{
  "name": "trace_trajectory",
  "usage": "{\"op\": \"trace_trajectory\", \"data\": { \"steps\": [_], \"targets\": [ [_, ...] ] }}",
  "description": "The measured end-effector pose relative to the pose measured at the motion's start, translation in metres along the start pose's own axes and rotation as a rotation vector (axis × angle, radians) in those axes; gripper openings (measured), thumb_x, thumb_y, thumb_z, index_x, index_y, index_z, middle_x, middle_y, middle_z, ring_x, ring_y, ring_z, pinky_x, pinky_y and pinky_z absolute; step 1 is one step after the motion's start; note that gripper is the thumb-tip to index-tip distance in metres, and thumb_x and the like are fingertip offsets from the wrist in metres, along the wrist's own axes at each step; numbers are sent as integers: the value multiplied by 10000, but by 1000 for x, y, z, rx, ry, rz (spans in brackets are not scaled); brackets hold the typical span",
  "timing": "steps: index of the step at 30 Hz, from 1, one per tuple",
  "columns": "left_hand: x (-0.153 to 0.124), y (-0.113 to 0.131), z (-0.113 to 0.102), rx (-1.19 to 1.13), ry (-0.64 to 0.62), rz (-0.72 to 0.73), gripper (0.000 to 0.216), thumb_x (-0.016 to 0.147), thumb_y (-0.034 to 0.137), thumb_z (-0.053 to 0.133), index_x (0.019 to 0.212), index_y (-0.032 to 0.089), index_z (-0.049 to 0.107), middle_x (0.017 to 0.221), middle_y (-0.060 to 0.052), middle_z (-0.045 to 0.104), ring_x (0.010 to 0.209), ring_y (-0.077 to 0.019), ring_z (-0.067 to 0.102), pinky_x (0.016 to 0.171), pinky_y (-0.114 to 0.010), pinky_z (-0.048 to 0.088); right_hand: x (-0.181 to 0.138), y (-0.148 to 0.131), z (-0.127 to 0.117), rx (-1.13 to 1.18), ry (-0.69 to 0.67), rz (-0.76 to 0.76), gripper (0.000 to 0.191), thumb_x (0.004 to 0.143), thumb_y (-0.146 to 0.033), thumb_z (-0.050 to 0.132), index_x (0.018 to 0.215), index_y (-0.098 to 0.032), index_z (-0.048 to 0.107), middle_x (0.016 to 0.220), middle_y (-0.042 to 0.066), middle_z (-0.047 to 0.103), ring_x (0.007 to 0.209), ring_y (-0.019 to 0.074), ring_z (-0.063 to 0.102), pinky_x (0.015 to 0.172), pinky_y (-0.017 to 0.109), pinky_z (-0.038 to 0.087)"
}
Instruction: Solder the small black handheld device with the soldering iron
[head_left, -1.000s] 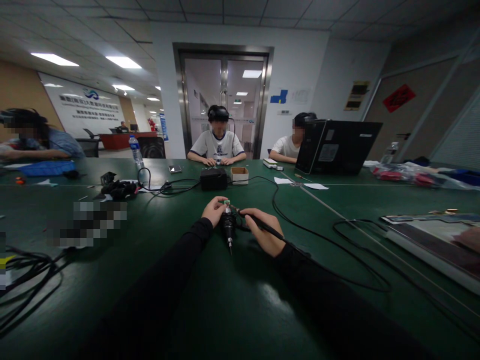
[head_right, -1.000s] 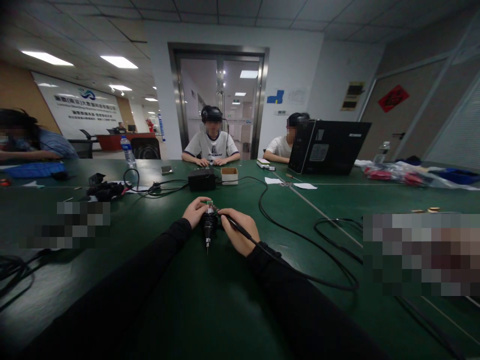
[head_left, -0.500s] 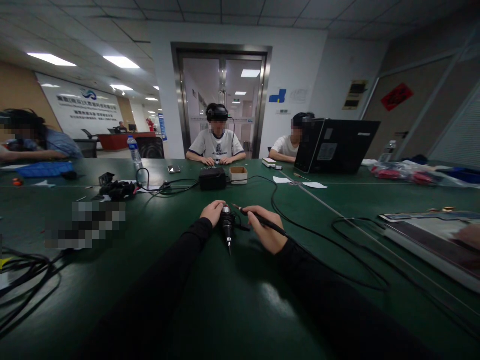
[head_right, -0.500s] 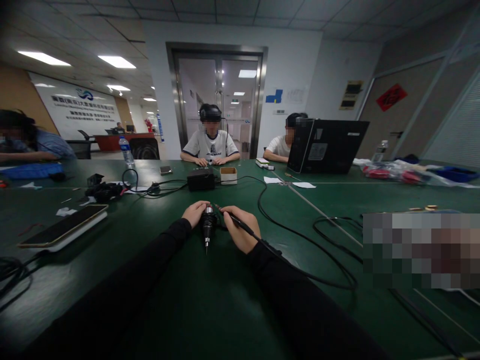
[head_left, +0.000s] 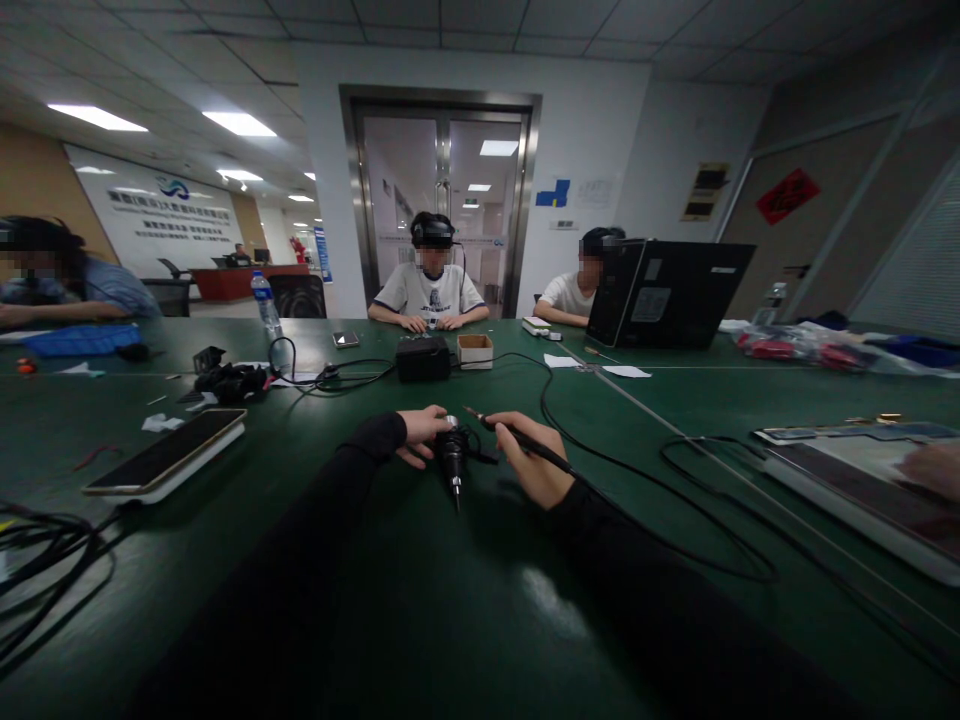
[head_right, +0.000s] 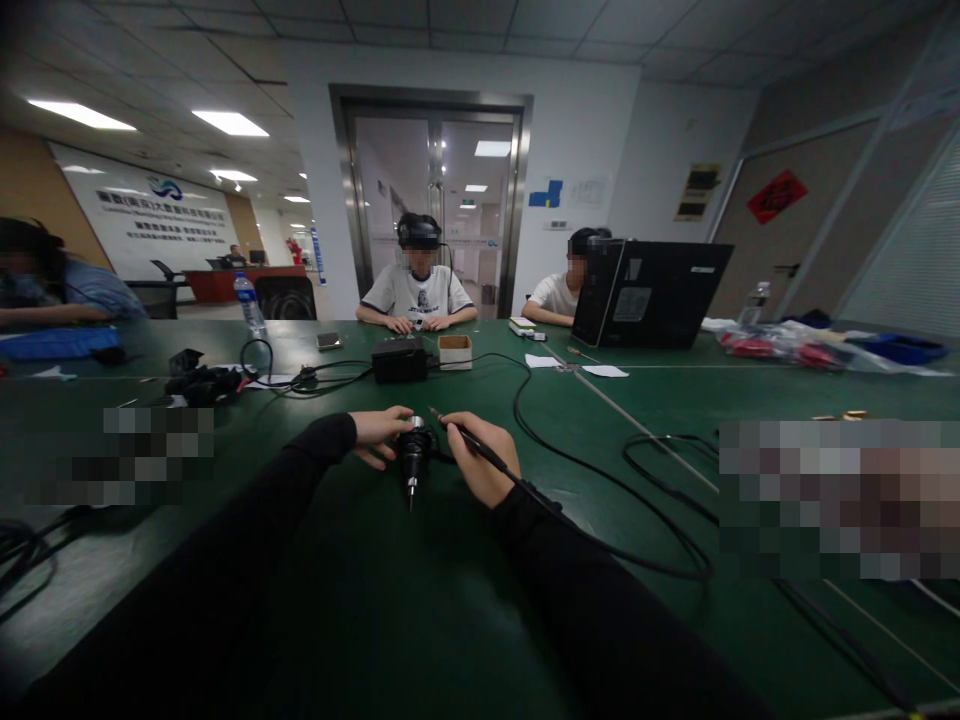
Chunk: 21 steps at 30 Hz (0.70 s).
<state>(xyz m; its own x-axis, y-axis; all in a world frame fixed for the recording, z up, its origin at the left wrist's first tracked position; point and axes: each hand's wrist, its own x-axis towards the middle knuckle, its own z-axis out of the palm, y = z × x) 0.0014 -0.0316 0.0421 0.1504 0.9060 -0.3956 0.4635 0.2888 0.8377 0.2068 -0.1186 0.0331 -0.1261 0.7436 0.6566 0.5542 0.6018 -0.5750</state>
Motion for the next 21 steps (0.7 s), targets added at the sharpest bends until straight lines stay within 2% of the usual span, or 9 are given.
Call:
{"op": "trace_trajectory", "data": {
  "steps": [3,5,8,12,14,17,19,21],
  "targets": [
    [-7,0,3,-13,-34,16,807,390,280,879,1130,241,559,611,4,612,503,-231,619,571,-461,547,0,2,1,-6,6,5,257,903,-310,479,980,-203,700,789,32,710,711,166,666,707,268,510],
    [-3,-6,7,-38,-15,71,823,319,216,891,1074,217,562,606,14,615,476,-201,603,553,-415,556,0,3,2,-7,13,15,255,900,-310,480,980,-206,699,779,30,710,695,164,666,687,263,511],
    [4,-20,17,-19,20,221,781,326,239,894,1022,202,540,628,34,599,436,-145,570,517,-331,556,0,3,2,-7,22,20,253,890,-303,483,970,-207,703,758,27,710,680,163,666,666,255,510],
    [3,-28,31,67,193,433,746,358,268,883,1004,195,517,773,-22,618,463,-136,575,407,-233,491,1,-1,0,-15,19,17,248,888,-295,482,949,-212,707,747,26,711,681,166,667,674,257,509],
    [-3,-20,36,155,222,385,731,369,223,858,1010,189,509,840,-72,636,474,-160,589,376,-238,470,1,-2,-1,-19,18,14,245,888,-293,484,952,-213,706,748,25,710,680,166,668,682,258,508],
    [-14,-6,32,300,183,243,734,405,194,807,1069,185,494,923,-140,650,436,-192,596,355,-281,462,0,-1,-1,-19,22,8,246,893,-294,484,967,-210,703,756,23,711,686,165,671,694,259,508],
    [-24,-4,20,354,165,220,737,410,194,789,1088,196,500,930,-141,657,404,-192,589,349,-282,453,0,-1,-2,-17,31,15,253,898,-302,480,973,-204,701,768,28,714,691,166,672,695,260,508],
    [-36,-13,2,370,169,219,729,403,187,781,1082,207,516,859,-99,667,378,-180,573,338,-261,432,0,-1,-3,-14,38,18,254,901,-307,480,978,-203,699,775,29,715,692,165,672,690,258,508]
  ]
}}
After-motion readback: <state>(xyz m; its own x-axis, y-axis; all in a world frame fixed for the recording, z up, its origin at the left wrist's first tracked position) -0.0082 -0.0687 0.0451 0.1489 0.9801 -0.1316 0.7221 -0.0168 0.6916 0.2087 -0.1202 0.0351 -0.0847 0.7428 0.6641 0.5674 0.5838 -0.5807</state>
